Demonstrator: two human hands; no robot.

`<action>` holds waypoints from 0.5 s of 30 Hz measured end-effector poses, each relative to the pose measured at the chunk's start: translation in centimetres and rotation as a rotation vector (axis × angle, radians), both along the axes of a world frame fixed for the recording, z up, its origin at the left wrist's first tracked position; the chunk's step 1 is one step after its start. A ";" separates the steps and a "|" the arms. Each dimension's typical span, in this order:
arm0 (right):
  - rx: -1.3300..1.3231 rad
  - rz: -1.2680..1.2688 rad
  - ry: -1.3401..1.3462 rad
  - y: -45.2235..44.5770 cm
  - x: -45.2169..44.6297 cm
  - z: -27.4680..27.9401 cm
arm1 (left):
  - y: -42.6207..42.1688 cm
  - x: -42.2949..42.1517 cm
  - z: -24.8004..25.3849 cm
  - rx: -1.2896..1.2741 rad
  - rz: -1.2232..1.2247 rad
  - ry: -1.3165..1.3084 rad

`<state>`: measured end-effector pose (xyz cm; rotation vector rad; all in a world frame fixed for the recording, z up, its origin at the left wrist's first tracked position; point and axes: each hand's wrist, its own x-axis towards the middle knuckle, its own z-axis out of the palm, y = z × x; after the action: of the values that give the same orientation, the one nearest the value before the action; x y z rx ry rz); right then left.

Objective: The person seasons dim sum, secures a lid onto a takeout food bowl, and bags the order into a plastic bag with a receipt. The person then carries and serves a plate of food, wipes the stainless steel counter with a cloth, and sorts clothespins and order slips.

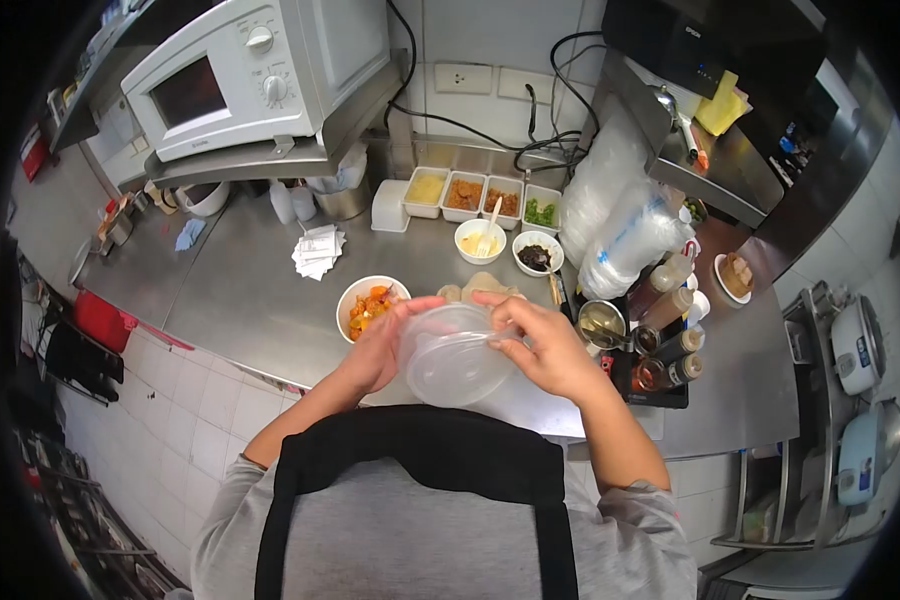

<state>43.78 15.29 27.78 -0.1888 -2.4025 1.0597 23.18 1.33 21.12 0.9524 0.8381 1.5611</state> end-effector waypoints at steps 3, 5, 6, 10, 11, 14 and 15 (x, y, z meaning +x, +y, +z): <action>-0.290 0.000 0.295 1.8 0.6 1.7 | 0.8 -1.6 0.9 -0.060 0.301 0.167; -0.077 -0.194 0.734 4.0 0.7 5.7 | 0.7 -3.7 0.4 0.057 0.409 0.406; 0.131 -0.308 0.892 5.3 1.0 9.1 | 0.4 -4.1 1.0 0.059 0.451 0.399; 0.701 -0.242 1.325 7.3 -2.3 24.5 | -1.8 -5.8 1.3 0.110 0.708 0.373; 0.700 -0.183 1.372 8.8 -3.2 27.6 | -1.9 -6.3 1.2 0.150 0.832 0.405; 0.812 -0.166 1.404 10.9 -5.4 34.5 | -1.7 -9.2 7.7 0.467 1.163 0.787; 0.785 -0.209 1.337 10.5 -5.1 34.8 | -1.6 -10.7 11.8 0.655 1.223 1.114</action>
<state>38.68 25.80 62.58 0.4148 -1.3137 -0.0390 12.43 -0.25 32.87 2.1042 1.9952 2.3735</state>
